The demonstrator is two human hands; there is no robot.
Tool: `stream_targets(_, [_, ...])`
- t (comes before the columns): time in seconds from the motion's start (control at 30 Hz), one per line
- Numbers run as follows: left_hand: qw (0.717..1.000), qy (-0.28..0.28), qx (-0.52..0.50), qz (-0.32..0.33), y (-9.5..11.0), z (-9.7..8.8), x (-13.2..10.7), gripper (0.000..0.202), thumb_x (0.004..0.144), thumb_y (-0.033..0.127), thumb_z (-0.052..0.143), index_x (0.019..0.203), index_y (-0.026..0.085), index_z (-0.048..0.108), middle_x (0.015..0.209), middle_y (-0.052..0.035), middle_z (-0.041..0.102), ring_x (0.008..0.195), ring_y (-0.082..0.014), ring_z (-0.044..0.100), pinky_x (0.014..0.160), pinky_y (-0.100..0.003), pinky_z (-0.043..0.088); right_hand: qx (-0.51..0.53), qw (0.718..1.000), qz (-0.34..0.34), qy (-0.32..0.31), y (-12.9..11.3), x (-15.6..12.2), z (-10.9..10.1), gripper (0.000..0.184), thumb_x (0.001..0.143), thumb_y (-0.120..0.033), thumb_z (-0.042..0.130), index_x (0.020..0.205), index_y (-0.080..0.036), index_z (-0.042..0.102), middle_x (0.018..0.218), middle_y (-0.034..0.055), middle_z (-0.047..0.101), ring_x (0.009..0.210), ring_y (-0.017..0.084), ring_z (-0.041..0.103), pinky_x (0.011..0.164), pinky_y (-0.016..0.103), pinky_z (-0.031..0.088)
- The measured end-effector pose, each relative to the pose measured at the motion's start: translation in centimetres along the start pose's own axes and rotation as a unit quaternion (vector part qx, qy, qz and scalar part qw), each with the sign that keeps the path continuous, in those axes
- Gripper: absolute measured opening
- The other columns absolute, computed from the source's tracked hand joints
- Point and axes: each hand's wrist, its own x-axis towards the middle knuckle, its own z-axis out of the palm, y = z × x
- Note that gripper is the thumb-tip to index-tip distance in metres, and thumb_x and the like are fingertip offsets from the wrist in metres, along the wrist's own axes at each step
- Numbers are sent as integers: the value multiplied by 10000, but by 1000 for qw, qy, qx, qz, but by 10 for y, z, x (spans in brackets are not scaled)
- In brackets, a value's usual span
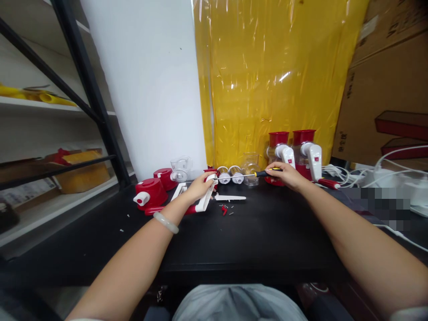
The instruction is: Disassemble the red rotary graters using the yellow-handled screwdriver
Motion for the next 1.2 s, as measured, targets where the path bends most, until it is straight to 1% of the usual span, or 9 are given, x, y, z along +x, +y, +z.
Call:
stream_targets(0.17, [1000, -4, -3, 0, 1, 0, -1, 473, 871, 215, 526, 1342, 186, 557, 758, -49, 685, 629, -196, 650, 505, -272, 530, -2, 1000, 3, -1, -2, -1, 0, 497, 569, -585, 826, 788, -176, 648, 649, 13, 625, 562, 126, 578, 560, 276, 508])
stream_targets(0.4, [1000, 2, -12, -9, 4, 1, -2, 469, 865, 192, 511, 1330, 181, 567, 716, -42, 671, 626, -193, 655, 478, -246, 516, 7, 1000, 9, 3, -5, -2, 1, 495, 555, -573, 839, 774, -175, 641, 640, 12, 618, 555, 121, 568, 562, 277, 507])
stream_targets(0.53, [1000, 5, -12, -2, 3, 1, -2, 484, 844, 197, 544, 1326, 171, 572, 704, -40, 669, 575, -184, 638, 454, -242, 506, 6, 1000, 8, 4, -5, -3, 1, 493, 555, -573, 838, 773, -177, 639, 635, 8, 616, 555, 124, 570, 564, 282, 506])
stream_targets(0.73, [1000, 0, 2, -10, 2, 0, -2, 486, 866, 199, 515, 1349, 187, 556, 700, -38, 666, 556, -172, 622, 468, -240, 509, 6, 1000, 7, 0, -5, -3, 1, 482, 568, -568, 832, 770, -177, 637, 628, 9, 611, 548, 123, 566, 554, 277, 495])
stream_targets(0.87, [1000, 4, 1, -13, 5, 0, -4, 474, 868, 182, 510, 1339, 191, 560, 745, -45, 661, 622, -182, 639, 497, -246, 523, 10, 1000, 15, 3, -6, -2, 1, 479, 558, -553, 843, 776, -178, 641, 633, 11, 615, 554, 125, 569, 551, 276, 496])
stream_targets(1.0, [1000, -8, 16, -19, 7, 1, -5, 474, 892, 189, 485, 1363, 198, 527, 796, -51, 659, 701, -201, 654, 557, -289, 554, 18, 1000, 15, -2, -6, -2, 1, 470, 553, -553, 848, 756, -181, 646, 626, 12, 613, 541, 122, 555, 531, 270, 475])
stream_targets(1.1, [1000, -12, 20, -20, 6, 0, -4, 477, 898, 217, 502, 1374, 203, 515, 799, -47, 663, 699, -195, 648, 609, -315, 569, 22, 1000, 14, 0, -5, -2, 1, 468, 549, -555, 849, 751, -184, 648, 626, 13, 612, 543, 125, 552, 536, 274, 469])
stream_targets(1.2, [1000, -10, 19, -20, 4, 0, -3, 478, 896, 229, 513, 1373, 203, 518, 772, -39, 655, 673, -187, 638, 611, -315, 568, 9, 1000, 8, -1, -4, -2, 1, 465, 569, -572, 831, 760, -189, 648, 627, 13, 614, 556, 136, 559, 563, 293, 476])
